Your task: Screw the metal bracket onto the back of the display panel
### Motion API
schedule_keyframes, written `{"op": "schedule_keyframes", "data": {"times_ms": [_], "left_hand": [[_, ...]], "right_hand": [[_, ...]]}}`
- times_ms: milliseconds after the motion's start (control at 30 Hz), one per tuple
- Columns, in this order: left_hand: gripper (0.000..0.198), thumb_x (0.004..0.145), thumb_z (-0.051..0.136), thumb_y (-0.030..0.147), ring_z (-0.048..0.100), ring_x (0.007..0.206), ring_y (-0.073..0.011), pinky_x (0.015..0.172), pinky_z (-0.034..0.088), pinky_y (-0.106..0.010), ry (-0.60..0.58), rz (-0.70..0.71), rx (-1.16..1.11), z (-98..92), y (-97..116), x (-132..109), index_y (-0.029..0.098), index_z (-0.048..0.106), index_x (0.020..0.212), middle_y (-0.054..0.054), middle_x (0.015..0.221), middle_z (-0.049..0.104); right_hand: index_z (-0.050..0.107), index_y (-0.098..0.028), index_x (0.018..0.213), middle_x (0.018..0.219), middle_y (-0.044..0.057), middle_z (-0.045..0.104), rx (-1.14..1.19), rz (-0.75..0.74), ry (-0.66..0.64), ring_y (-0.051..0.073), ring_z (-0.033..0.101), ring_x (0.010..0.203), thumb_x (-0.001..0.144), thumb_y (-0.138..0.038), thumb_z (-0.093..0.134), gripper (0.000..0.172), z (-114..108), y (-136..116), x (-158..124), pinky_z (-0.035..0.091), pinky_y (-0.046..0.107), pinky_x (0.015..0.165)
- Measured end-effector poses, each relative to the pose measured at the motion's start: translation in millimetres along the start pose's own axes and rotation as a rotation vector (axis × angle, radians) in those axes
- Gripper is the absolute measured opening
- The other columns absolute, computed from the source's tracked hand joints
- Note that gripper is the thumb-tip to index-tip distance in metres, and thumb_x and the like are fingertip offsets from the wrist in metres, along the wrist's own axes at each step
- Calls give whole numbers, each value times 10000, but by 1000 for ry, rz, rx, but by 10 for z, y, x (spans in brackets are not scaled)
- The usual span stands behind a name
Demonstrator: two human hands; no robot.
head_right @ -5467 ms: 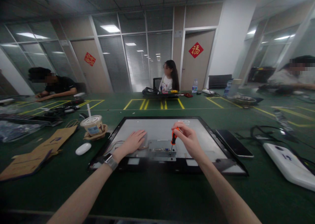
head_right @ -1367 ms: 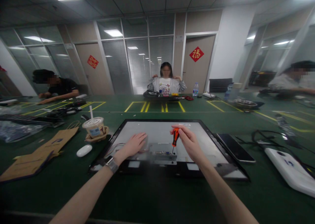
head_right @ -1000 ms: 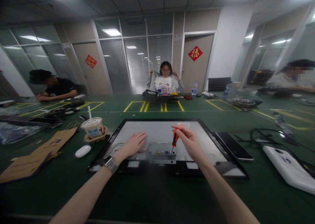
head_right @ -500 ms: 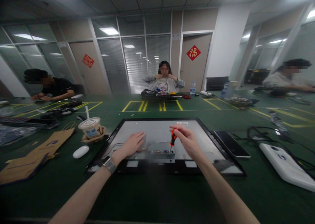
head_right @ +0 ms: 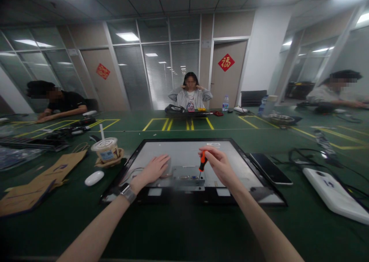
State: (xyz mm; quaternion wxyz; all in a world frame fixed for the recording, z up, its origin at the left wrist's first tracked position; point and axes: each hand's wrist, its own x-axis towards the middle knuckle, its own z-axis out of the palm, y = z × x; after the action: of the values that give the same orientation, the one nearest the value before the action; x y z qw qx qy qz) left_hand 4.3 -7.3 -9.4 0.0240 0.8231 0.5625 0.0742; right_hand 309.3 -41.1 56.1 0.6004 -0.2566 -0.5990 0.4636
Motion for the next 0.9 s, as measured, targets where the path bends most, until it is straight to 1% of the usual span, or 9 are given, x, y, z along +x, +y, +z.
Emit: {"op": "schedule_keyframes", "data": {"times_ms": [33,100,200,300,400,533,700,767,900], "left_hand": [[495,1050,297,322,352,1488,-266,1215,279,-513,1,0,0,1,1,1,183,442,1503,-112,1601,392],[493,1047,304,316,356,1486,-268,1213,281,-515,4,-1,0,3,4,3,182,446,1500,-116,1599,394],[489,1042,311,302,363,1482,-276,1208,285,-524,7,-5,4,10,8,7,183,452,1495,-122,1594,401],[485,1042,313,297,364,1482,-271,1207,290,-515,12,-5,8,15,7,6,197,455,1495,-111,1594,404],[485,1043,310,297,370,1479,-267,1210,288,-507,16,-1,12,14,8,-2,195,456,1494,-106,1597,400],[491,1044,306,302,362,1484,-263,1213,286,-506,16,0,11,6,14,-10,186,449,1499,-111,1594,403],[489,1044,303,302,361,1485,-257,1215,282,-502,13,-3,10,-5,18,-11,201,448,1500,-103,1597,400],[491,1044,303,304,362,1484,-262,1213,283,-508,12,-4,8,-8,19,-11,200,445,1502,-103,1600,395],[496,1045,299,313,363,1483,-269,1212,287,-512,10,-9,4,-5,17,-7,192,449,1502,-103,1602,390]], "right_hand": [[753,-292,959,861,33,721,7,16,-4,226,689,859,806,-542,763,293,0,-6,-2,557,418,860],[735,-291,972,849,35,728,20,20,-2,232,692,860,829,-548,736,295,12,-20,-6,562,420,848],[727,-274,865,867,42,719,30,-10,15,232,688,871,838,-547,724,274,38,-23,-4,563,417,867],[740,-265,794,924,42,707,27,-30,29,223,676,893,807,-539,761,275,37,4,1,553,423,922],[766,-274,802,909,27,702,21,-19,37,214,681,875,752,-518,819,255,10,30,3,543,434,949],[793,-295,886,873,35,733,24,30,29,239,713,860,718,-544,837,304,-3,12,-2,559,447,893],[798,-285,831,929,47,741,-7,-14,4,250,716,862,692,-530,854,287,12,-12,-2,583,431,827],[796,-277,823,891,45,737,-40,-39,51,251,711,845,691,-508,859,273,0,13,3,591,426,792],[784,-256,826,864,49,730,-164,-111,213,240,688,814,706,-414,860,212,-27,64,8,589,416,759]]}}
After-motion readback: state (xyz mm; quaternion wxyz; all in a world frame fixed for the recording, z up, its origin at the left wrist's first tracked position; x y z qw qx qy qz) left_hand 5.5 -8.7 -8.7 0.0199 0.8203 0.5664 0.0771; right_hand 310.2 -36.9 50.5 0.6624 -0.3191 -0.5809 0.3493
